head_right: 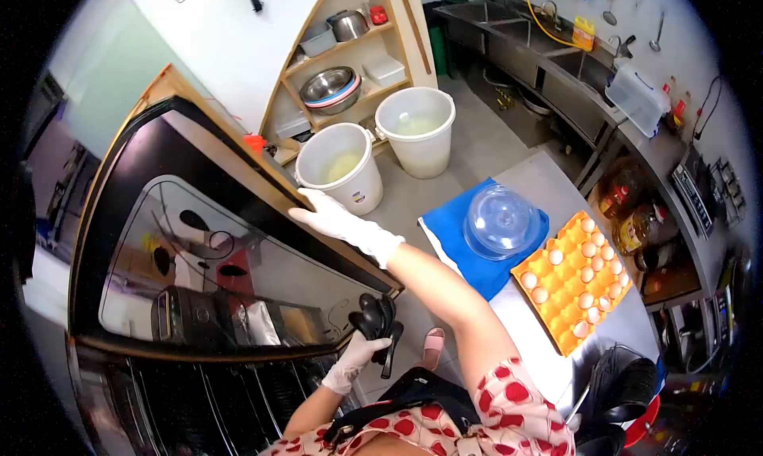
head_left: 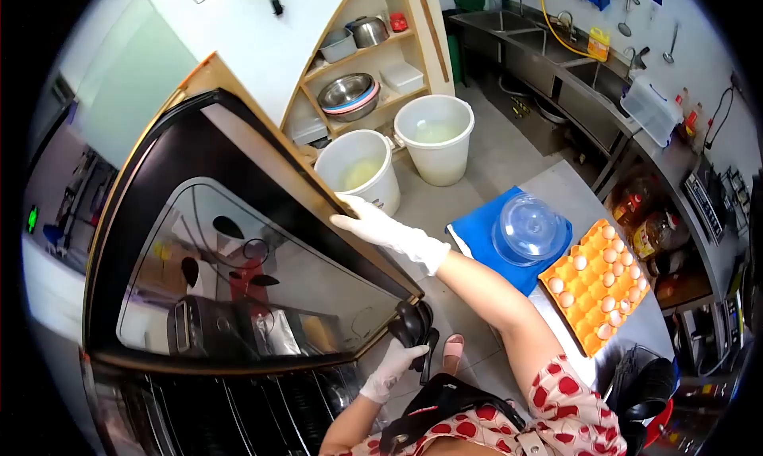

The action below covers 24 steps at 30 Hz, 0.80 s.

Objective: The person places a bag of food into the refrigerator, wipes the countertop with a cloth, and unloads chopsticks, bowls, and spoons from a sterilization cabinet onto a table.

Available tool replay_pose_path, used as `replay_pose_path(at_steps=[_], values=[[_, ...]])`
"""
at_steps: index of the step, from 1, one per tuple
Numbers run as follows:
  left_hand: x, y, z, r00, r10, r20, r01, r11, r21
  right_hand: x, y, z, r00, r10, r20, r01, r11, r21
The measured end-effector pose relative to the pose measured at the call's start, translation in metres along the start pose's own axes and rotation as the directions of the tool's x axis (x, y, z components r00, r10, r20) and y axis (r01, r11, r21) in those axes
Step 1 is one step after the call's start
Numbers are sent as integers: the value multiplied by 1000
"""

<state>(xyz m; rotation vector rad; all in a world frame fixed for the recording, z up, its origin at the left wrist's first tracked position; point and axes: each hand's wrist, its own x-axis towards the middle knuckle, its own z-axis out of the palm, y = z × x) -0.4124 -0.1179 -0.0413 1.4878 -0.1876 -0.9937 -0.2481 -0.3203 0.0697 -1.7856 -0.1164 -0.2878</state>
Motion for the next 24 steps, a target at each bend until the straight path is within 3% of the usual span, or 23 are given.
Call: replay_pose_path(at_steps=[2,4,5,7,10,13,15,20,21,24], values=[[-8,-6,27,995,36,95,-37,999,5,-43,1,-2,999,-38,7,38,997,70],[-19,-19,57,977,118,176,-124,992,25,-105,-24,-11,1000,0,-24,-1,998,-65],[-37,-10,77,967,66,246,-62,998,-27,-136,-40,-13,999,13,-35,-17,991,-133],[-42,-57,91,977,47,207,-57,997,45,-183,-59,-1,991,58,-118,-72,991,-112],[-83,-84,139,972,16,233,6,995,-95,-250,-82,18,982,-31,-187,-16,969,-247],[-107,-132,162,969,-60,241,79,995,-67,-307,-105,37,984,-81,-159,29,951,-308],[-108,-175,168,966,47,254,-46,999,-8,-342,-111,59,960,-183,-211,86,913,-399],[-148,-183,175,963,23,268,-25,1000,5,-410,-144,99,958,-274,-87,214,883,-418],[-156,-183,174,961,8,278,-12,1000,12,-419,-142,111,935,-348,-74,295,874,-386],[-183,-164,172,951,-96,293,90,995,31,-448,-147,147,937,-348,44,346,899,-269]])
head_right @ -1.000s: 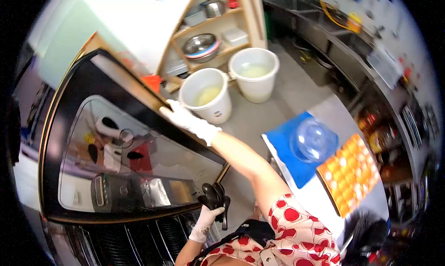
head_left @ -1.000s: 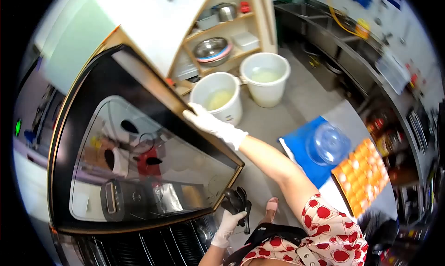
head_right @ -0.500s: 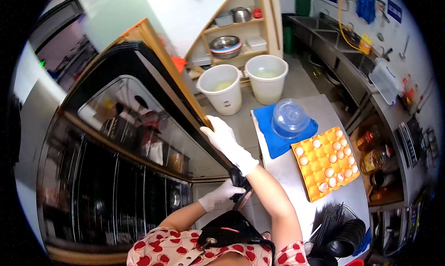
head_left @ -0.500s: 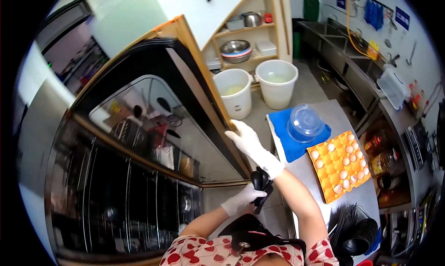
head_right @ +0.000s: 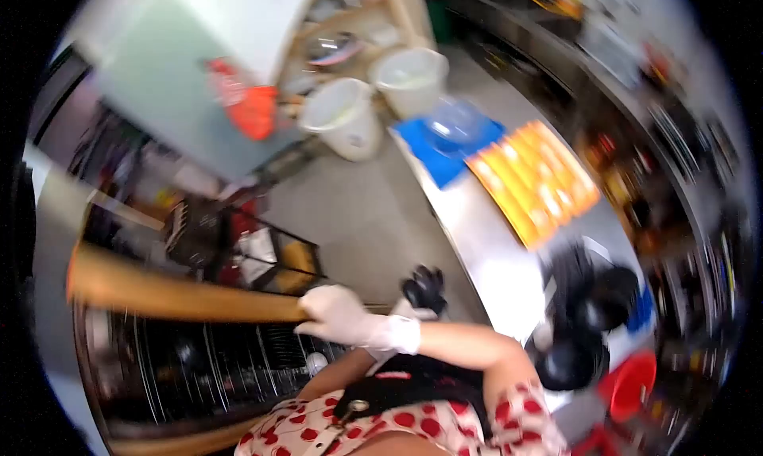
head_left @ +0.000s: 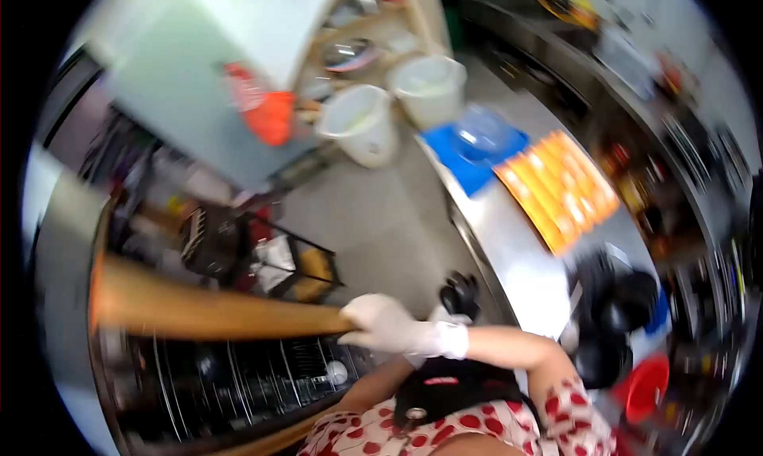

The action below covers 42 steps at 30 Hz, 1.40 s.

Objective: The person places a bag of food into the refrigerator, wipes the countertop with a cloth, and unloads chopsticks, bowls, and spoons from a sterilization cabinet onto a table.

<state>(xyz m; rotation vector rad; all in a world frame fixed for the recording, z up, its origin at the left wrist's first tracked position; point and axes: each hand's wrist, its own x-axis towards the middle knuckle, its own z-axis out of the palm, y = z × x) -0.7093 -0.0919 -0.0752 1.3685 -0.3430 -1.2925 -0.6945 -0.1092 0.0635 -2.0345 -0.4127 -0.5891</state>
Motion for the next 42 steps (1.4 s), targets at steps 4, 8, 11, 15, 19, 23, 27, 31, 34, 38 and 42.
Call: replay_pose_path(at_steps=[4,8,11,15,19,23,27,31,34,38,42], values=[[-21,-25,-8,940,-298,-168,280,952,-121,-19,-28,42,919,-46,392,-22,986,165],[-49,-59,-26,925,-271,-267,230,957,-176,-44,-25,68,885,-310,348,270,950,159],[-79,-61,-10,913,-274,-302,207,950,-235,-57,-43,35,854,-191,484,187,981,57],[-90,-52,33,919,-264,-291,193,948,-251,-98,-64,-58,988,-119,101,130,986,-107],[-90,-45,87,939,-247,-238,181,947,-266,-177,-101,-247,982,186,37,-173,957,-235],[-93,-38,152,979,-185,-84,143,921,-362,-314,-79,-371,465,434,-772,-634,771,51],[-96,-64,185,974,-227,-19,202,899,-389,-448,20,-454,170,574,-801,-779,576,247],[-92,-96,209,980,-196,-33,168,903,-395,-482,90,-465,198,796,-572,-780,481,400],[-89,-103,230,978,-193,-83,141,895,-422,-486,123,-458,260,856,-448,-711,483,511],[-80,-121,251,991,-94,-93,49,914,-403,-491,128,-452,254,884,-393,-725,443,527],[-81,-122,268,972,-61,-225,-54,881,-470,-504,116,-445,248,900,-359,-736,416,534]])
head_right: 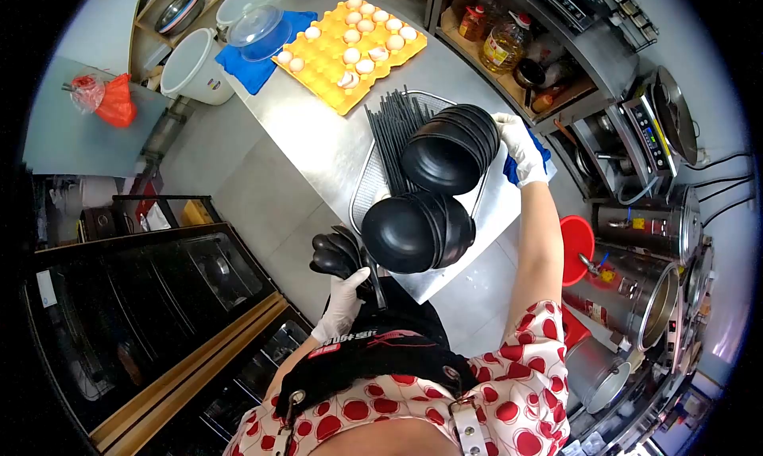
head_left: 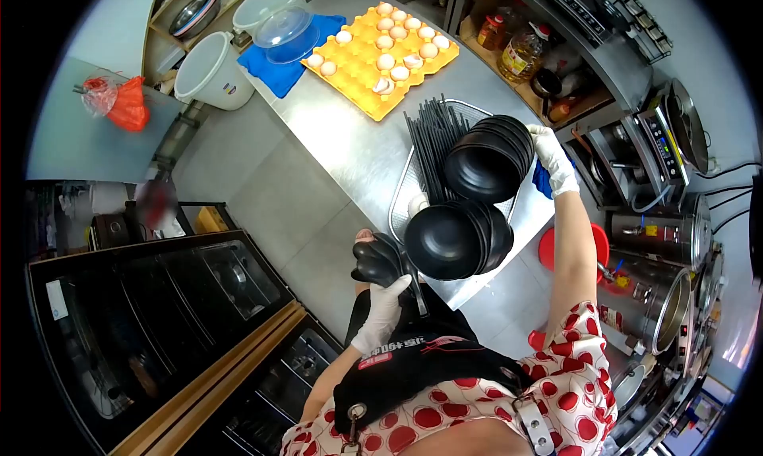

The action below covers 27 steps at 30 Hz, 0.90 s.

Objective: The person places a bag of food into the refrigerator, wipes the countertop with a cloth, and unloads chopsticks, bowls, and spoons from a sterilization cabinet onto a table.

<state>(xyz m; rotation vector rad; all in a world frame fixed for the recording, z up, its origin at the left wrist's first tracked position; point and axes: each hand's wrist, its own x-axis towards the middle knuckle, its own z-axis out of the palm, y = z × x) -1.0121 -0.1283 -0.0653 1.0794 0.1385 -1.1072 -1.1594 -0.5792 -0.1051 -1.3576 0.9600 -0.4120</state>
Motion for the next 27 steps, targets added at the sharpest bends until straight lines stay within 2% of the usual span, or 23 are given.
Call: replay_pose_path(at_steps=[3,5,8,12,15,16,17,20,23,24,25,27], values=[[6,-4,-9,998,5,-69,-4,1000,20,-25,6,2,999,36,-35,-37,999,-28],[9,-4,-17,990,65,-124,-63,998,16,-44,18,1,997,52,-50,-56,995,-85],[8,9,-32,972,106,-211,-111,994,-13,-74,35,5,992,91,-89,-96,994,-48],[9,22,-62,990,96,-106,-106,990,-91,-104,61,14,982,127,-139,-124,992,31],[-1,28,-79,992,-16,-123,-9,980,-200,-115,62,25,970,120,-212,-115,993,34],[-2,26,-93,982,-83,-172,40,969,-243,-117,59,25,976,102,-195,-108,994,-19],[-15,46,-75,978,-98,-182,41,956,-291,-117,57,23,981,85,-177,-99,992,-74],[-25,73,-74,987,102,-127,-103,995,0,-113,57,19,987,97,-130,-105,993,-61],[-25,88,-55,995,97,-31,-94,992,82,-111,59,17,985,125,-114,-126,992,3],[-21,83,-56,993,100,-59,-95,991,93,-108,59,16,988,120,-100,-119,993,20],[-16,77,-57,990,127,-57,-125,991,37,-105,58,14,990,114,-88,-111,993,37],[-7,62,-66,993,60,-98,-76,982,-170,-100,53,15,992,91,-88,-87,995,54]])
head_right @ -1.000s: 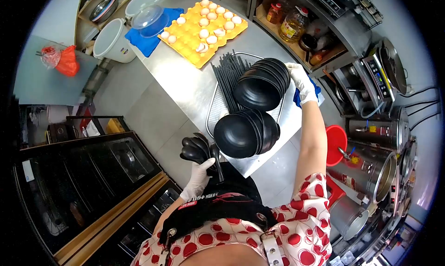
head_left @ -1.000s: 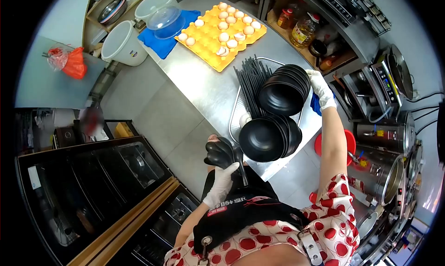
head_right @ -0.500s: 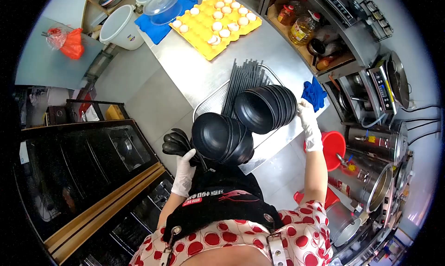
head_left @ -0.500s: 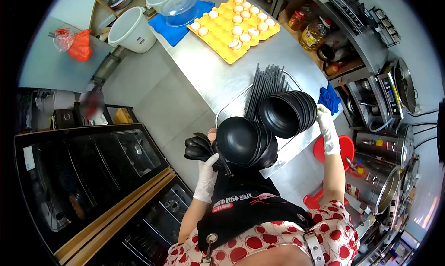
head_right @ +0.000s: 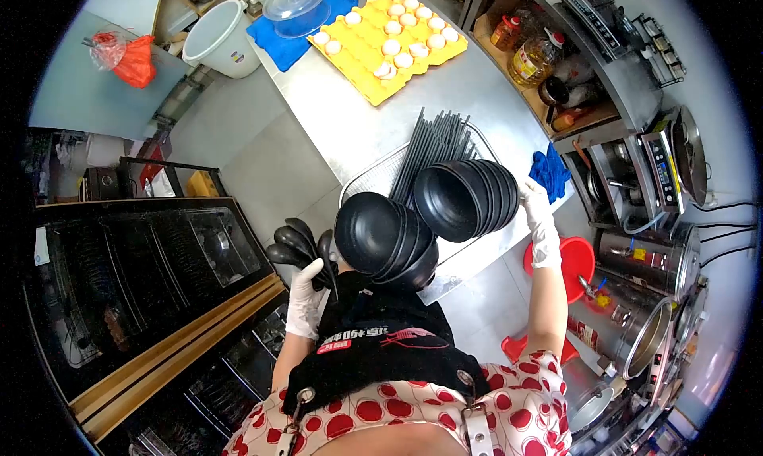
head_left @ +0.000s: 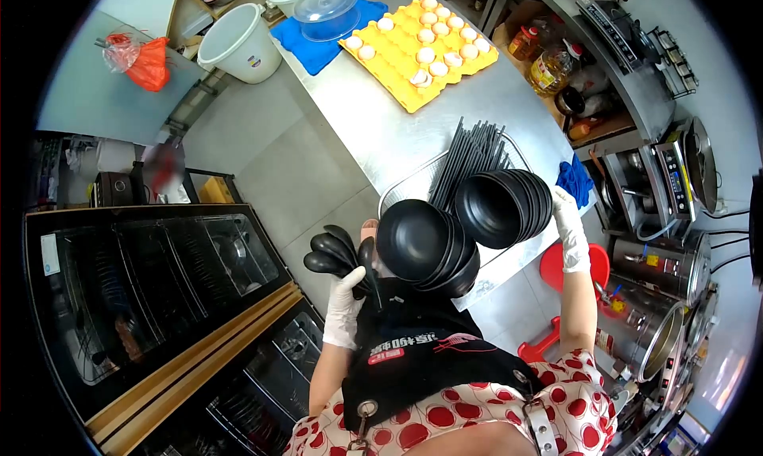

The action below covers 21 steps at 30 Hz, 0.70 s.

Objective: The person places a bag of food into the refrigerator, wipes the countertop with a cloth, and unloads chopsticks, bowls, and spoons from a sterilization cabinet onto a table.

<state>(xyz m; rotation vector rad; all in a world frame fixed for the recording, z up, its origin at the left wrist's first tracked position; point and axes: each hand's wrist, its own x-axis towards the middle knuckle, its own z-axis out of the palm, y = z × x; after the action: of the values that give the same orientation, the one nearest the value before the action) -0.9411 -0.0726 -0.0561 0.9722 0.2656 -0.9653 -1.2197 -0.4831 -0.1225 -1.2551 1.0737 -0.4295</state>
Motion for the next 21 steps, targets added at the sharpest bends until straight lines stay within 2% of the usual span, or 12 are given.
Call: replay_pose_path(at_steps=[2,3,6,7,10,11,14,18,20,21], values=[[18,-18,-35,978,-195,-68,178,963,-201,7,-15,8,999,-29,-26,29,1000,-1],[26,-27,-53,980,-199,-21,191,962,-195,19,-11,2,998,-45,43,44,999,21],[38,-40,-55,968,-250,-4,241,939,-246,28,-29,15,988,-45,144,58,995,-87],[41,-42,-54,972,-234,4,228,942,-245,28,-36,20,988,9,155,4,996,-84],[44,-41,-51,975,-219,-18,210,952,-225,45,-23,19,931,-114,347,220,934,-282],[46,-41,-48,978,-208,-2,204,960,-193,43,-35,26,943,-45,331,130,963,-238],[50,-35,-33,982,-185,34,188,972,-138,35,-58,41,872,-136,470,393,767,-507],[49,-21,-12,977,-215,20,215,964,-157,41,-45,38,915,-72,397,259,859,-442],[46,-10,0,968,-252,-1,249,956,-155,48,-36,33,912,-79,402,264,864,-429],[47,-2,5,969,-244,24,245,966,-78,50,-32,29,894,-118,432,348,792,-503]])
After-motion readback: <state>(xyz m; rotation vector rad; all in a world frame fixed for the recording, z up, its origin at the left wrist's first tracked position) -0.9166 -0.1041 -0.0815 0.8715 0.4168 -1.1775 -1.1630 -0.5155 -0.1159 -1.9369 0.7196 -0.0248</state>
